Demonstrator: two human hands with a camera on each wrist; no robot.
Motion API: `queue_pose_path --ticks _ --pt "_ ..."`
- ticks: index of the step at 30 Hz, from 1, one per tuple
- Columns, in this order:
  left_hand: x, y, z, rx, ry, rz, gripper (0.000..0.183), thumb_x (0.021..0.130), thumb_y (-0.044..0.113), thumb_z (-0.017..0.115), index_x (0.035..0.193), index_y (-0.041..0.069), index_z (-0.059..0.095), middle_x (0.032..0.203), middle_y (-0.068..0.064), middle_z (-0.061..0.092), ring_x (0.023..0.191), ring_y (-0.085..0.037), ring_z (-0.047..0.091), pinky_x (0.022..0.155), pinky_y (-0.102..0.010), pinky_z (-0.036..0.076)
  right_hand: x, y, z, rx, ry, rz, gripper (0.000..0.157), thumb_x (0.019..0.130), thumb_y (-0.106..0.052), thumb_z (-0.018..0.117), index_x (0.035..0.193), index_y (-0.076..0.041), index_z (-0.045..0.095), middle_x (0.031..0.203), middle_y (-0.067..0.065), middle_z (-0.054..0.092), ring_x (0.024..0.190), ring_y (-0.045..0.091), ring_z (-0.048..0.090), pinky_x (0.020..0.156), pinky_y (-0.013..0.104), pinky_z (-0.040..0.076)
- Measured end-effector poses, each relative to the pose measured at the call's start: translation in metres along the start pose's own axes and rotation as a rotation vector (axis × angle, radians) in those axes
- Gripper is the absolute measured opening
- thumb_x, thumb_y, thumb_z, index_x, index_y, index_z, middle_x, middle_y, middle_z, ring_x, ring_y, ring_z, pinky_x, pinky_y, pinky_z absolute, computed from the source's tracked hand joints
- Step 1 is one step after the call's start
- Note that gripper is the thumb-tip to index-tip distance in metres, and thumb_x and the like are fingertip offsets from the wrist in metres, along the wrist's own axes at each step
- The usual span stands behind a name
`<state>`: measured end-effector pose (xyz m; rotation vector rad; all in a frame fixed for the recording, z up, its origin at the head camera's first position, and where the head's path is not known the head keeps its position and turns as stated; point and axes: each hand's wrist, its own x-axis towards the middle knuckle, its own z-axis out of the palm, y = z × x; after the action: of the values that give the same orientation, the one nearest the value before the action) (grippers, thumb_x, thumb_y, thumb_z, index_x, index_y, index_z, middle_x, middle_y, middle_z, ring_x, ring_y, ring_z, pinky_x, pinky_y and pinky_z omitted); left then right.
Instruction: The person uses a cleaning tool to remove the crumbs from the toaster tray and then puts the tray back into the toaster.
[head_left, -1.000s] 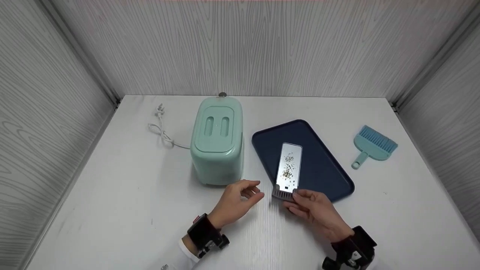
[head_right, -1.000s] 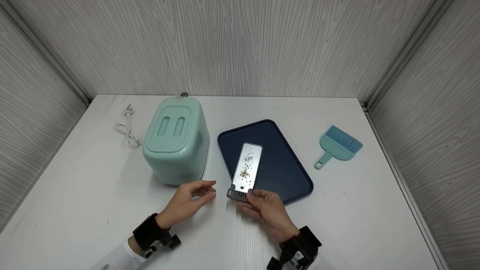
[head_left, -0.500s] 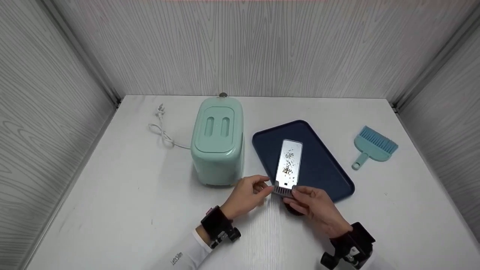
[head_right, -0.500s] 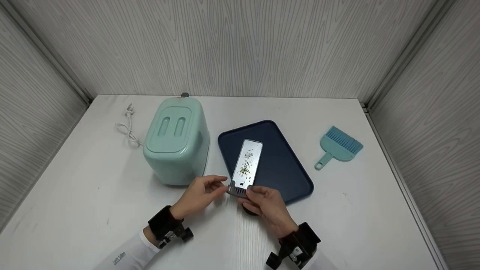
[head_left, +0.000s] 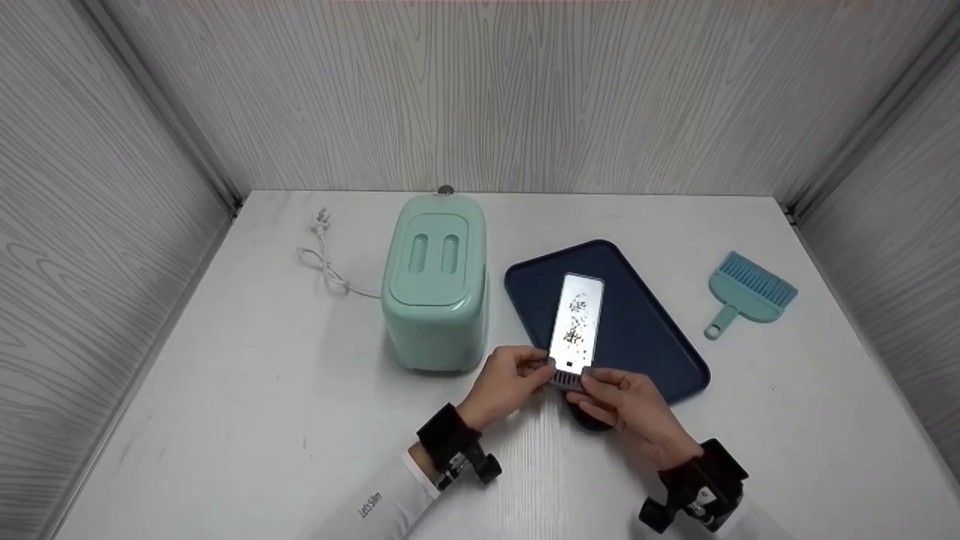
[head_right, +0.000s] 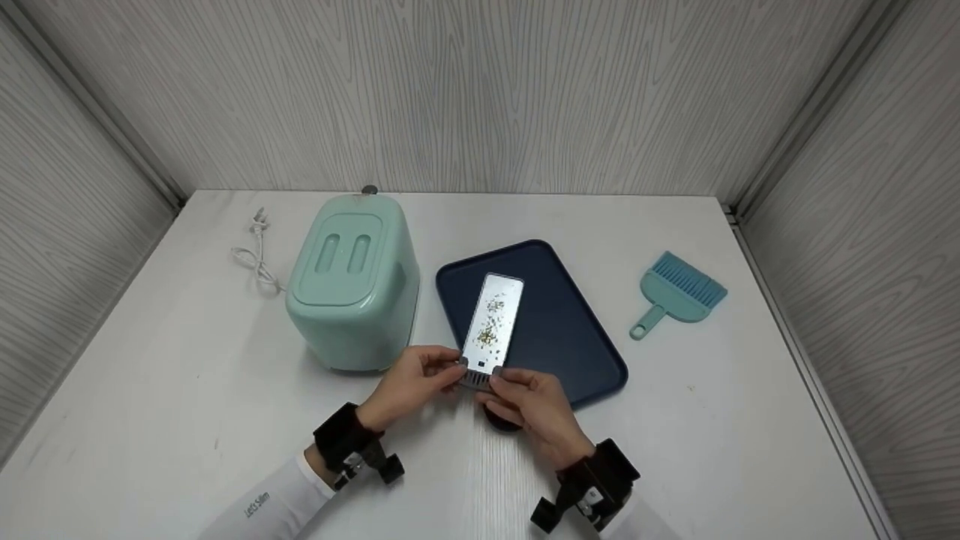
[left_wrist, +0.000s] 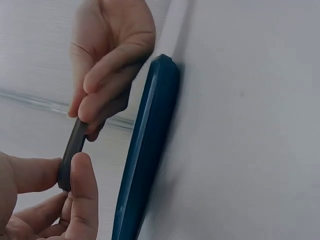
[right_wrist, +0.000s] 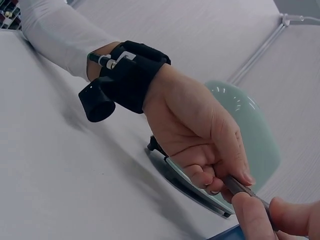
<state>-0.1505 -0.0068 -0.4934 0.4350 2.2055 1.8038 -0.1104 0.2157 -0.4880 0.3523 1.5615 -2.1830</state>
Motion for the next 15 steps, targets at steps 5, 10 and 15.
queue_pose_path --ticks 5,10,15 --pt "0.0 -0.001 0.004 -0.169 0.012 -0.07 0.028 0.098 0.003 0.068 0.121 -0.014 0.067 0.1 -0.019 0.075 0.075 -0.017 0.074 0.072 -0.03 0.066 0.001 -0.001 -0.001 -0.012 0.007 -0.009 0.058 0.099 -0.008 0.07 0.146 0.014 0.043 0.121 0.016 0.067 0.101 0.02 0.075 0.093 0.026 0.06" --pt "0.0 0.001 0.005 -0.256 0.034 -0.107 0.027 0.098 0.001 0.067 0.12 -0.015 0.064 0.096 -0.02 0.074 0.068 -0.012 0.071 0.07 -0.029 0.066 0.0 -0.005 -0.009 -0.064 -0.007 -0.034 0.057 0.1 -0.013 0.071 0.143 0.014 0.047 0.12 0.016 0.069 0.101 0.021 0.075 0.093 0.028 0.061" --pt "0.0 0.002 0.003 -0.303 0.048 -0.109 0.026 0.098 -0.001 0.066 0.119 -0.016 0.062 0.098 -0.024 0.073 0.068 -0.012 0.07 0.07 -0.029 0.066 -0.001 -0.014 -0.023 -0.117 -0.014 -0.06 0.058 0.101 -0.02 0.07 0.143 0.013 0.049 0.117 0.016 0.072 0.102 0.021 0.075 0.094 0.031 0.061"
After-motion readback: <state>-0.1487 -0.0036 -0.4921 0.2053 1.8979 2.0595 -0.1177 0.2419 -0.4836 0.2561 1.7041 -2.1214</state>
